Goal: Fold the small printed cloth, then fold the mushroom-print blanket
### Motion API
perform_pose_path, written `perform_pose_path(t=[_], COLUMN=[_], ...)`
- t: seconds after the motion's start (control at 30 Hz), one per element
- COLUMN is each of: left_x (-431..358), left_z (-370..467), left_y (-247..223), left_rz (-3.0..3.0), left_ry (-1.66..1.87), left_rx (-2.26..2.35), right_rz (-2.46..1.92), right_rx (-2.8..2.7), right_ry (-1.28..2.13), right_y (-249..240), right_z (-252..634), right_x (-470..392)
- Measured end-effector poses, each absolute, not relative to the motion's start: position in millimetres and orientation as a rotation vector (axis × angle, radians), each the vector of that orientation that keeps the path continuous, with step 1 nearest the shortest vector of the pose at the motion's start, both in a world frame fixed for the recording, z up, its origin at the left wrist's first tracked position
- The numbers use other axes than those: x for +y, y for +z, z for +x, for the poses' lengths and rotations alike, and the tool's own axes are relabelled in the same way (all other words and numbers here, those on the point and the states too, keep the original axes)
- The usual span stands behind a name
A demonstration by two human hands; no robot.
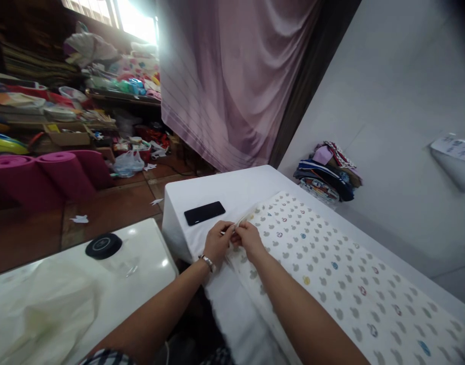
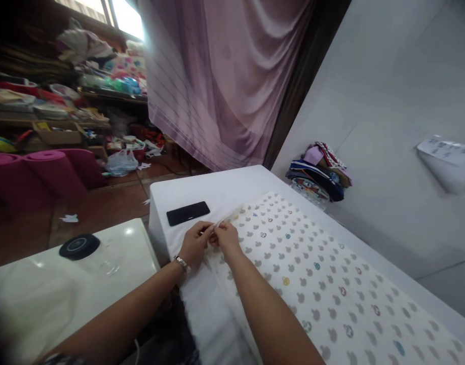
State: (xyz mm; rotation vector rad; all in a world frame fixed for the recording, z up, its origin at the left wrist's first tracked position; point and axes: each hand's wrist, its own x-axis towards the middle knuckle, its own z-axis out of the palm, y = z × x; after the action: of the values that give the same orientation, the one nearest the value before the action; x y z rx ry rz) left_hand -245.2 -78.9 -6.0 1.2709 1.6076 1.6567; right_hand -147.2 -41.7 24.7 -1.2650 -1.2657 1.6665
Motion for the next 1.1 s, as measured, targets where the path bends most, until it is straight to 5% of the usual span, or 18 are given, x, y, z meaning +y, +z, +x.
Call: perform_pose_path(t=[0.53,0.87,1.1], left_x=[-75.8,-70.6,-74.4], left_z=[-272.2,-294.5,-293.3], left_y=[-7.6,-15.3,-10.0], left_rz=[1.538,1.831,1.898], left_ry=[1.237,0.779,0.59], left_rx=[1.917,2.273,2.372], right_rz=[-1.149,-1.092,-1.276], right_rx=[-1.613,-2.415,-2.51], right_ry=[1.66,0.425,0.112], right_y=[17.2,-14.3,-87.2], right_z=[-139.3,18.6,121.4], right_x=[-54.7,-171.7,-235.9])
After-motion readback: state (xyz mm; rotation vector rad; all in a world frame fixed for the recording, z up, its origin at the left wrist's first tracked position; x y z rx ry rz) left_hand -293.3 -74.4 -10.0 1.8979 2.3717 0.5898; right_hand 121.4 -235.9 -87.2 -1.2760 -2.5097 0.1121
